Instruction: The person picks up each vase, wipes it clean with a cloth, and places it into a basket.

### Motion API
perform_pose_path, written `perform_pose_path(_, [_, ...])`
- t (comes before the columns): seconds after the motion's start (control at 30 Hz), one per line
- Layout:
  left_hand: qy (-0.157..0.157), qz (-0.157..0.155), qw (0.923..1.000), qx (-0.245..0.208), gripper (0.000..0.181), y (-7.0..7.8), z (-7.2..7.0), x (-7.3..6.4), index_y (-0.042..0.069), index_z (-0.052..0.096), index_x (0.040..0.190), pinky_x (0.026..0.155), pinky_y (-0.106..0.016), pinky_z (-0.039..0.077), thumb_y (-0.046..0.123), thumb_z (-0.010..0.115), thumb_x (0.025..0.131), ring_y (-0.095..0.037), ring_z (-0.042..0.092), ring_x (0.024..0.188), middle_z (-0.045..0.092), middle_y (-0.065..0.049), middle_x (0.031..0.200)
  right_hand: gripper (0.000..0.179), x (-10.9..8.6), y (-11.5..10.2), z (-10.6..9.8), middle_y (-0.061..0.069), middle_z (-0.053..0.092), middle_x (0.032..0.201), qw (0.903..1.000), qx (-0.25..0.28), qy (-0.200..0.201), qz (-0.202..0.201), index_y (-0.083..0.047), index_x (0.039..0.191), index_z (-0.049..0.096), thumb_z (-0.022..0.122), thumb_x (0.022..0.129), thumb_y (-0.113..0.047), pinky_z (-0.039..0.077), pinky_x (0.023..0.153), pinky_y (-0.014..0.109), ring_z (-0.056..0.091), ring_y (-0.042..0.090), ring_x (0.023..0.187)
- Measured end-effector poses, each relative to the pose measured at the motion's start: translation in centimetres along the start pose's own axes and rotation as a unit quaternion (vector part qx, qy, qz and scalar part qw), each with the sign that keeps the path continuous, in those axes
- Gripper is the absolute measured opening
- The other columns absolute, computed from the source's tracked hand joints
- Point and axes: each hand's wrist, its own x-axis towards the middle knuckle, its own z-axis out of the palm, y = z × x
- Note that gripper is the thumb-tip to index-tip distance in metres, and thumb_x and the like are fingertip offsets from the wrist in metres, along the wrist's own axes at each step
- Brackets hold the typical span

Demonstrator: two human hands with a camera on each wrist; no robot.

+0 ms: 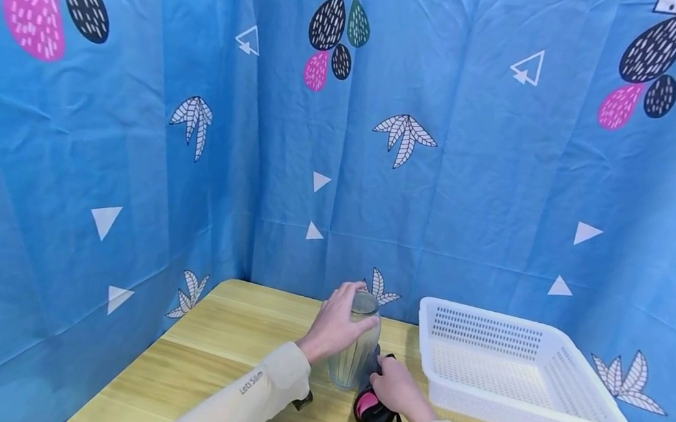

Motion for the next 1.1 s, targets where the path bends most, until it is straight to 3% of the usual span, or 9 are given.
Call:
perform_pose_path(0.13, [0.002,-0.004,1.0,-0.008,0.073,-0.1,0.2,-0.1,0.021,0.04,0.152,0.108,-0.051,0.042,0.049,0.068,0.091,-0.028,0.049,0.134,0.04,-0.004,0.152,0.046,-0.4,-0.3,-0.9,0.034,0.059,0.132,0.9996,0.015,0.025,0.001,0.015,0.133,0.055,0.057,0.093,-0.006,0.049,0.098,0.057,0.059,0.043,0.121])
perform_pose_path(0.3, [0.004,-0.013,0.9995,-0.027,0.071,-0.1,0.2,-0.2,0.02,0.042,0.15,0.1,-0.048,0.048,0.043,0.071,0.089,-0.029,0.055,0.122,0.042,-0.006,0.142,0.047,-1.0,-1.4,-2.3,0.028,0.064,0.128,0.9969,0.043,0.065,0.007,0.007,0.139,0.055,0.055,0.094,-0.007,0.054,0.078,0.041,0.066,0.023,0.093])
perform_pose_path(0.37, [0.004,-0.013,0.9994,-0.031,0.07,-0.1,0.1,-0.1,0.02,0.042,0.149,0.1,-0.048,0.048,0.042,0.071,0.089,-0.029,0.055,0.124,0.043,-0.006,0.142,0.047,-1.3,-2.0,-3.0,0.026,0.065,0.127,0.9949,0.052,0.086,0.001,0.004,0.141,0.055,0.055,0.095,-0.007,0.052,0.075,0.038,0.064,0.02,0.087])
perform_pose_path(0.6, [0.007,-0.01,0.9998,-0.017,0.07,-0.1,-0.1,0.1,0.018,0.045,0.147,0.11,-0.052,0.039,0.041,0.073,0.088,-0.027,0.047,0.136,0.048,-0.002,0.147,0.05,-2.0,-3.6,-4.5,0.023,0.064,0.131,0.9872,0.038,0.154,-0.016,-0.002,0.144,0.054,0.057,0.094,-0.009,0.051,0.081,0.041,0.064,0.022,0.094])
perform_pose_path(0.7, [0.006,-0.007,0.9999,-0.013,0.068,0.0,-0.2,0.1,0.018,0.046,0.147,0.112,-0.053,0.035,0.04,0.073,0.088,-0.026,0.043,0.14,0.049,-0.002,0.148,0.051,-2.1,-3.8,-4.7,0.021,0.066,0.128,0.9847,0.038,0.169,-0.018,-0.004,0.145,0.053,0.057,0.095,-0.01,0.05,0.075,0.037,0.062,0.019,0.084])
perform_pose_path(0.8, [0.005,-0.002,0.9999,-0.012,0.067,0.0,-0.2,0.2,0.019,0.047,0.147,0.112,-0.054,0.036,0.037,0.072,0.087,-0.026,0.044,0.139,0.049,-0.002,0.148,0.052,-2.0,-3.9,-4.6,0.018,0.072,0.102,0.9867,0.043,0.156,-0.015,-0.004,0.148,0.05,0.056,0.096,-0.011,0.048,0.061,0.033,0.056,0.014,0.062])
perform_pose_path(0.93, [0.004,0.0,0.9999,-0.013,0.066,0.1,-0.2,0.2,0.021,0.047,0.146,0.11,-0.052,0.039,0.035,0.07,0.086,-0.024,0.045,0.138,0.049,-0.001,0.148,0.055,-1.6,-3.5,-4.0,0.009,0.058,0.071,0.9927,0.032,0.116,-0.005,0.002,0.15,0.042,0.054,0.098,-0.011,0.042,0.048,0.031,0.041,0.013,0.045])
perform_pose_path(1.03, [0.002,0.0,0.9998,-0.018,0.066,0.2,-0.1,0.2,0.021,0.047,0.146,0.11,-0.05,0.039,0.034,0.069,0.086,-0.024,0.045,0.138,0.049,-0.001,0.148,0.056,-1.3,-2.9,-3.3,0.02,0.068,0.09,0.9954,0.01,0.095,0.002,0.007,0.148,0.041,0.056,0.098,-0.011,0.045,0.052,0.033,0.05,0.018,0.052])
perform_pose_path(1.1, [0.0,-0.001,0.9998,-0.021,0.066,0.2,0.0,0.1,0.02,0.047,0.146,0.11,-0.05,0.039,0.034,0.069,0.084,-0.024,0.045,0.137,0.049,-0.001,0.147,0.055,-1.1,-2.4,-2.8,0.03,0.067,0.115,0.997,-0.009,0.076,0.012,0.009,0.146,0.044,0.058,0.097,-0.011,0.048,0.06,0.035,0.06,0.022,0.068])
